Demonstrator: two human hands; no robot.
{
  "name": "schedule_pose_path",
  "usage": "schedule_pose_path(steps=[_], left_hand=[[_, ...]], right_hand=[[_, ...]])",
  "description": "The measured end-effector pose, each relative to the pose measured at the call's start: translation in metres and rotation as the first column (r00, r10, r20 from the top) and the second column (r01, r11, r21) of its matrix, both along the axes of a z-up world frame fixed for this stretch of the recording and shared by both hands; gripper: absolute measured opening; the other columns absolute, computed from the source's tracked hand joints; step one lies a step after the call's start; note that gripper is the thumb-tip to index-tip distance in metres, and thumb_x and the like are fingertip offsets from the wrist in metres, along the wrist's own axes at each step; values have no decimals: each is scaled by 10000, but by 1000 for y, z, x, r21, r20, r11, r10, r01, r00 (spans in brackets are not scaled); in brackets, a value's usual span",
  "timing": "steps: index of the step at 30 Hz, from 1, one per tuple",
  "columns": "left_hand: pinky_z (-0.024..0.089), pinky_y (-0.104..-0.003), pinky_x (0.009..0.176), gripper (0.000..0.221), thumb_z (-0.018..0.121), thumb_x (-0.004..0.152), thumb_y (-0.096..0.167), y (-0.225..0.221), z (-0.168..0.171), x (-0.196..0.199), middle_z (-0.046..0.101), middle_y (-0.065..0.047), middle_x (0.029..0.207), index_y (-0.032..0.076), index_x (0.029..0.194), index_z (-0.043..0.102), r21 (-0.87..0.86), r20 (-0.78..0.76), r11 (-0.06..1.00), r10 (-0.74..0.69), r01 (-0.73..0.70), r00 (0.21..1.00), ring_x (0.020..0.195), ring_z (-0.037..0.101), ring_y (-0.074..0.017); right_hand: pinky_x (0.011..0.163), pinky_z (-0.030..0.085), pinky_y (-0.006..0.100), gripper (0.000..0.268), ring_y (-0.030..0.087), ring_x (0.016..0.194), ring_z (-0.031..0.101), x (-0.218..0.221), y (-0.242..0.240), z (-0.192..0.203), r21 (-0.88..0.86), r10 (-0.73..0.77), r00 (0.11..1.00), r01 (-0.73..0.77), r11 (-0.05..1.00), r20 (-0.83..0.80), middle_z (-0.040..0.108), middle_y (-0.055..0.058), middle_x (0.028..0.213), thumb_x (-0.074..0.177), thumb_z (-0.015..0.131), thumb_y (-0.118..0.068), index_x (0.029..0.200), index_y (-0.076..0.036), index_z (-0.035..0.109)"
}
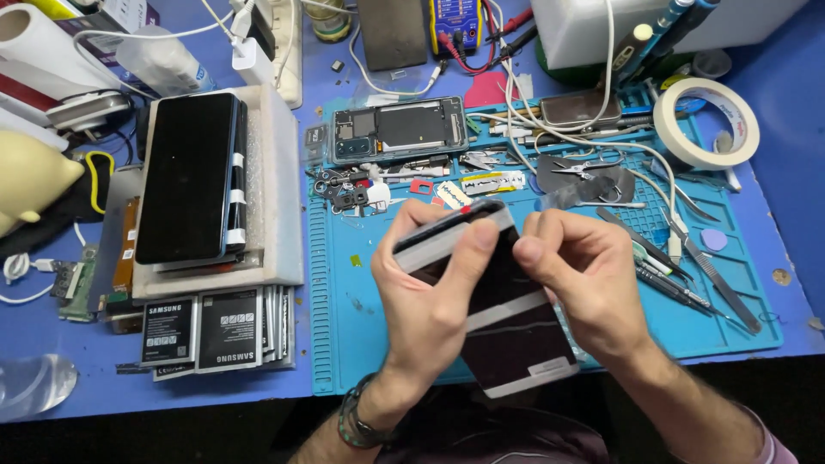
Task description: Applying white protective tape to the edges and screen of a smartphone to prevent scratches during repair or shipping.
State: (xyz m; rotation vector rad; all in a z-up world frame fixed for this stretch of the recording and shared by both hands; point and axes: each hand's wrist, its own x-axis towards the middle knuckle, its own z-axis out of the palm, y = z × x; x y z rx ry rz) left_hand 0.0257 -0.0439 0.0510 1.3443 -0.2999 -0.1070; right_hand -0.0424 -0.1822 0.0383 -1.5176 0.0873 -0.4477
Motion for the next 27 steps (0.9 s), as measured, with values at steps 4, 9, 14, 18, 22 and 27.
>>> schedule_pose_path(steps=[4,9,14,18,22,27], left_hand=[[479,-246,602,251,803,904,250,-4,-1,-12,632,46,750,129,882,585,-64,-80,987,-154,149,985,659,548,-47],[417,-234,585,254,790,909,298,-3,-2,-1,569,79,738,151,875,586,-149,-153,984,-123,100,980,662,491,-37],[431,-237,647,239,762,935,275,2,7,8,568,97,717,161,862,565,-287,-217,948,-200,133,956,671,509,-45],[425,-234,613,248,776,923,262,1,5,8,584,94,704,159,861,559,-288,-239,953,-168,95,956,651,507,-38],[448,-245,622,247,774,918,315,-2,1,-3,582,80,745,161,877,584,-124,-111,986,-129,115,985,680,507,-41],[464,-247,612,240,796,897,270,-1,10,-17,612,63,749,146,895,591,-91,-118,972,-224,214,967,670,531,-43]], right_hand=[[557,211,272,501,53,647,256,-4,-4,-11,-78,-138,987,132,988,-79,312,-100,674,1043,626,-342,630,-176,397],[625,238,260,510,75,668,278,-6,-4,-3,66,32,999,-30,997,-32,343,-73,690,994,633,-551,721,-176,420],[585,489,227,290,127,520,566,-21,-11,11,-34,65,996,-67,997,-55,701,144,967,1020,660,-238,1093,34,734],[509,485,216,190,172,768,628,-24,-12,12,-66,57,994,-63,996,-91,720,169,1055,958,706,-77,1120,18,728],[547,356,230,219,106,555,427,-9,-8,16,-104,0,998,-6,995,-59,525,54,741,1014,663,-73,816,-59,573],[589,189,321,511,106,654,223,-3,-3,20,-317,-162,986,163,934,28,256,-25,665,1072,580,-181,642,-114,311]])
